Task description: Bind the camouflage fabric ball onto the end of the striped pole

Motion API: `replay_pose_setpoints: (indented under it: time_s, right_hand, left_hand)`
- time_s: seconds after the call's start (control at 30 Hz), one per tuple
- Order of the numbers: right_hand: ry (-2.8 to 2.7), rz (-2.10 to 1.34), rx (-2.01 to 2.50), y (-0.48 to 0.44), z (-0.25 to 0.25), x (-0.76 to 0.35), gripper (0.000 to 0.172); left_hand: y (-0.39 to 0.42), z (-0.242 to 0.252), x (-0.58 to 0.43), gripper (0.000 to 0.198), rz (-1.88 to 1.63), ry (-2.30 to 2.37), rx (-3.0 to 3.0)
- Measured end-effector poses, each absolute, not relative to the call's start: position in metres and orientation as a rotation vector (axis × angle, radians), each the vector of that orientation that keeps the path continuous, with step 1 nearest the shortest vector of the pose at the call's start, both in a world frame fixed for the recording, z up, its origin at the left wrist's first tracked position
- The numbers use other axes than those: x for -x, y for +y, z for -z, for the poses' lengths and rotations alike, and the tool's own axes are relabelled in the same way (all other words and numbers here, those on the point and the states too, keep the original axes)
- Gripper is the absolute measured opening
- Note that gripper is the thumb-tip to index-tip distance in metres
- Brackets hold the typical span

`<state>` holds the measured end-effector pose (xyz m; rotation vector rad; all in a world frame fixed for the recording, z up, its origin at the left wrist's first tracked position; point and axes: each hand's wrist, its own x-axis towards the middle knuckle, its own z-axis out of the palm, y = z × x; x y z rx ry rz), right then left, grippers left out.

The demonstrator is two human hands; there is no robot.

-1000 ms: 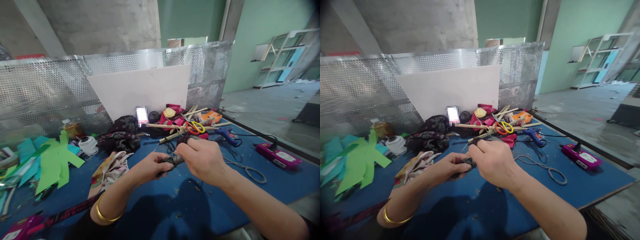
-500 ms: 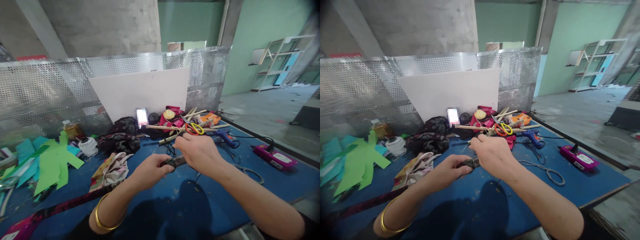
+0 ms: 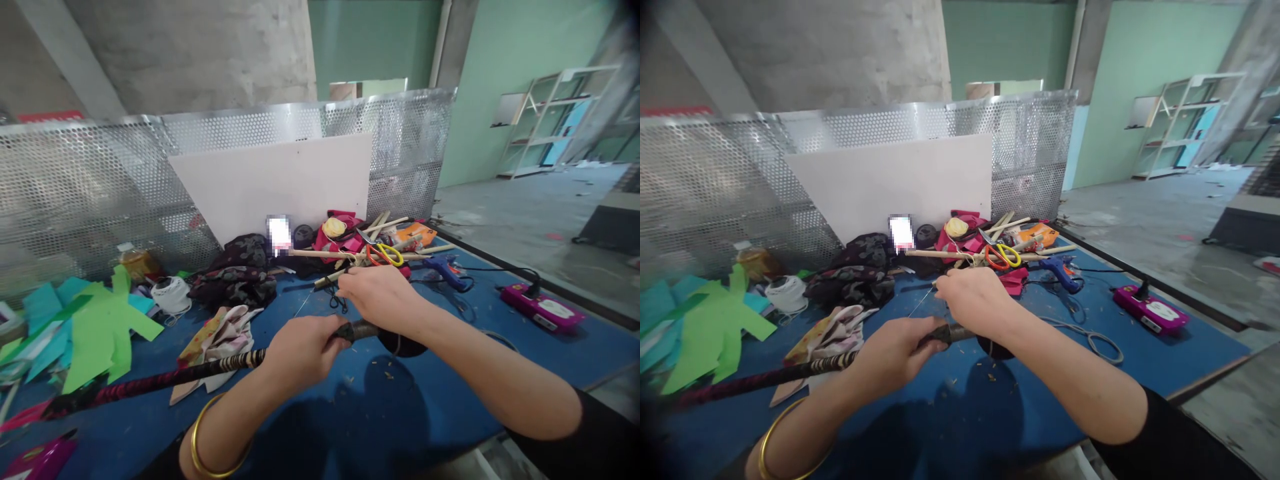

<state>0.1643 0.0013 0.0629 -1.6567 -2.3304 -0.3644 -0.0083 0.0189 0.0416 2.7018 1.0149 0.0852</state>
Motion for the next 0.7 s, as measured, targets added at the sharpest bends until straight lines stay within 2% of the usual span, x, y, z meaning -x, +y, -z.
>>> replay_pose_setpoints:
  time_s: [0.13,0.33,0.53,0.7]
  right_hand:
    - [-2.383,0.260,1.733,0.006,-0.059,-0.167,0.021]
    - [-2.401,0.173,1.742,0.010,-0.044,-0.171,0.019]
    - [-2.380,0.093,1.765,0.014,-0.038,-0.170,0.022]
    - [-2.324,-0.022,1.741,0.004,-0.046,-0.174,0.023]
  left_hand:
    - [0.014,-0.038,0.003,0.025,0.021,0.955,-2.954]
    - [0.012,-0.030,0.002,0.036,-0.034,1.071,-3.120]
    - [0.015,-0.024,0.002,0.021,-0.001,0.865,-3.266]
    - [0.017,-0.025,0.005,0.018,0.000,0.947,-3.254]
